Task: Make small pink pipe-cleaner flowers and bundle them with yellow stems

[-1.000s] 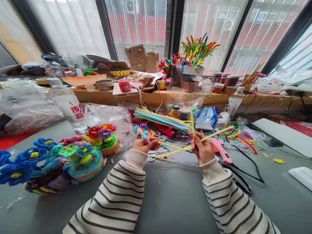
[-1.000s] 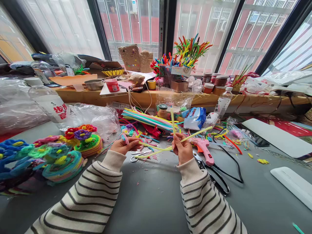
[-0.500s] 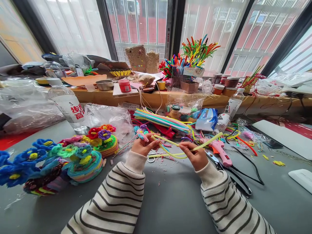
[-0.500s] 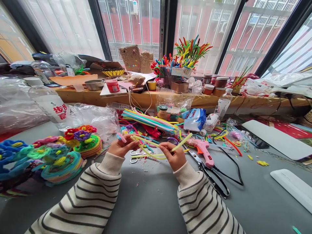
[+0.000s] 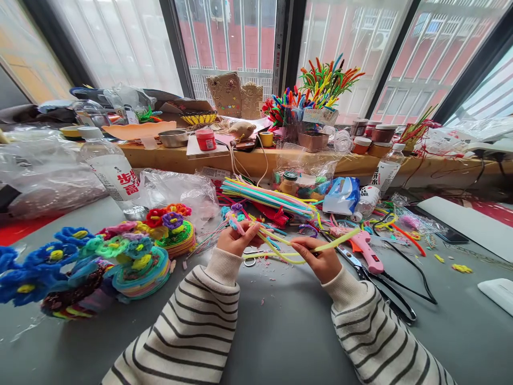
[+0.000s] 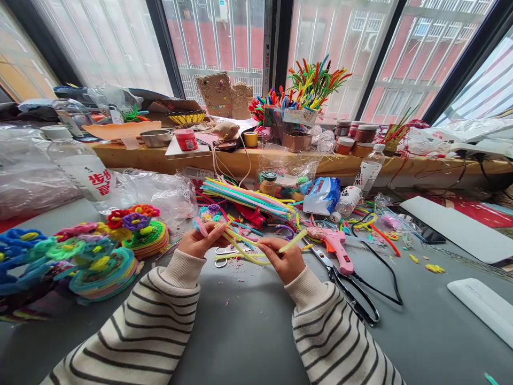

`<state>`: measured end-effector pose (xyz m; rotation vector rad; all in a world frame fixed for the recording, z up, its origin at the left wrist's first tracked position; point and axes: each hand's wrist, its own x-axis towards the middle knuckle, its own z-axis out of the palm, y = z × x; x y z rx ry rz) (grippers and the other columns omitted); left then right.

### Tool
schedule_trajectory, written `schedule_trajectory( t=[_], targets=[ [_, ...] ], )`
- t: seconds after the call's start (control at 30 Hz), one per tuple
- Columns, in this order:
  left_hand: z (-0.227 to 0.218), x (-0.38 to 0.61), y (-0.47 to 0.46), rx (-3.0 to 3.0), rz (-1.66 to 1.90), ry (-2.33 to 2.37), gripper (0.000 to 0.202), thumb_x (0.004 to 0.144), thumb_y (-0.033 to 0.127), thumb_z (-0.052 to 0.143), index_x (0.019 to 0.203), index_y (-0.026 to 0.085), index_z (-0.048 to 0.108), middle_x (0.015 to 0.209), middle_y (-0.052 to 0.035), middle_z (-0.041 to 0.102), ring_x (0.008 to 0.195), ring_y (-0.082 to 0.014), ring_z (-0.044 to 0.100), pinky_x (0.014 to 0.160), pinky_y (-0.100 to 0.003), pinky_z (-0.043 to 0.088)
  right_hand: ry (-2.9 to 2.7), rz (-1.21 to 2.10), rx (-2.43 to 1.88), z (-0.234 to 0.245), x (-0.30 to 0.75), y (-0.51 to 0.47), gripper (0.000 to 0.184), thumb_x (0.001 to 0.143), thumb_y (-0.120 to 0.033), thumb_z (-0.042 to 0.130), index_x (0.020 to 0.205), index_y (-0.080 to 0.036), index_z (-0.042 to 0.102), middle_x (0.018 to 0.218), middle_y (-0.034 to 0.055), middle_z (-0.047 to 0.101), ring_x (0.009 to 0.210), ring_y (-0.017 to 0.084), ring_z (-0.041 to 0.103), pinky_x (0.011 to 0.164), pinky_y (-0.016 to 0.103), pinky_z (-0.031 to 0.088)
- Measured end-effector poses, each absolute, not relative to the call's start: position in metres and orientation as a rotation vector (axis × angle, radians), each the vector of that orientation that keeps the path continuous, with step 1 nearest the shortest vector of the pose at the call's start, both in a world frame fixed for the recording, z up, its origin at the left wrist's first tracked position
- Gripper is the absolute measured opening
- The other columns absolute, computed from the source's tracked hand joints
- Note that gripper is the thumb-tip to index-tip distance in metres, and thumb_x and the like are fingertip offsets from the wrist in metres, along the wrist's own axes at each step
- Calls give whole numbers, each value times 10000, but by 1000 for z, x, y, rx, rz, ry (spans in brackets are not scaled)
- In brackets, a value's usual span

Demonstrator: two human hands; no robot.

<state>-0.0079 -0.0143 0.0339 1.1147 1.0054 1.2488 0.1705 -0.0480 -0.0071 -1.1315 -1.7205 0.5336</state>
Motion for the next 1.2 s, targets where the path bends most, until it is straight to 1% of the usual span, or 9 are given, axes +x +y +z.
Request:
schedule_trajectory(
  t=[0.1, 0.2, 0.3, 0.37, 0.5, 0.63, 0.7, 0.9, 1.2],
  targets=[
    [35, -9, -13, 1047, 1269, 1017, 186, 490, 294, 668, 539, 135, 586, 457, 8, 601, 418, -113, 563, 453, -197, 482, -1731, 520, -1119, -8, 170, -48, 254, 802, -284, 402, 815, -126, 601, 655, 57, 593, 649, 155, 544, 608, 259, 430],
    [36, -12, -10, 918, 1329, 1005, 183, 491, 266, 671, 578, 130, 585, 461, 8, 607, 414, -100, 561, 456, -179, 480, -1703, 593, -1118, -9, 170, -48, 313, 828, -328, 336, 856, -133, 578, 588, 27, 533, 491, 110, 467, 494, 234, 393],
    [38, -14, -8, 776, 1392, 974, 157, 510, 215, 660, 615, 124, 587, 483, 7, 614, 418, -84, 561, 449, -153, 473, -1626, 727, -1125, -11, 171, -47, 351, 835, -372, 303, 987, -135, 514, 608, 13, 522, 378, 66, 348, 391, 209, 317],
    [40, -15, -7, 720, 1425, 958, 127, 528, 186, 647, 619, 122, 585, 493, 11, 614, 420, -78, 561, 448, -148, 475, -1592, 757, -1109, -12, 171, -47, 394, 831, -396, 300, 1082, -130, 447, 580, -2, 500, 368, 65, 322, 375, 206, 295],
    [39, -15, -7, 709, 1418, 958, 120, 540, 174, 637, 623, 112, 578, 468, 4, 608, 409, -80, 560, 427, -138, 472, -1595, 707, -1077, -10, 170, -48, 524, 761, -426, 438, 1190, -143, 336, 538, -34, 440, 446, 95, 396, 438, 217, 341],
    [35, -15, -5, 721, 1345, 998, 166, 510, 200, 659, 614, 109, 568, 461, -9, 608, 403, -92, 561, 410, -149, 470, -1597, 702, -1118, -4, 167, -51, 681, 664, -377, 588, 1227, -163, 268, 508, -61, 393, 445, 101, 388, 432, 218, 345],
    [33, -16, -2, 730, 1310, 1032, 189, 484, 209, 674, 601, 113, 562, 465, -8, 606, 407, -104, 564, 415, -169, 477, -1587, 703, -1123, -3, 166, -52, 682, 662, -360, 595, 1228, -161, 270, 520, -55, 405, 451, 104, 403, 436, 219, 359],
    [30, -17, 1, 756, 1294, 1070, 229, 449, 225, 690, 596, 116, 553, 473, -9, 606, 408, -110, 566, 436, -194, 491, -1665, 595, -1142, -8, 167, -50, 532, 685, -358, 571, 1155, -158, 420, 581, -18, 474, 480, 100, 428, 482, 223, 397],
    [30, -15, -2, 837, 1371, 1070, 230, 435, 243, 694, 580, 115, 570, 459, 15, 591, 431, -102, 565, 478, -195, 494, -1788, 517, -1166, -9, 166, -51, 590, 667, -356, 590, 1189, -155, 405, 622, 4, 519, 501, 106, 448, 473, 213, 414]
  ],
)
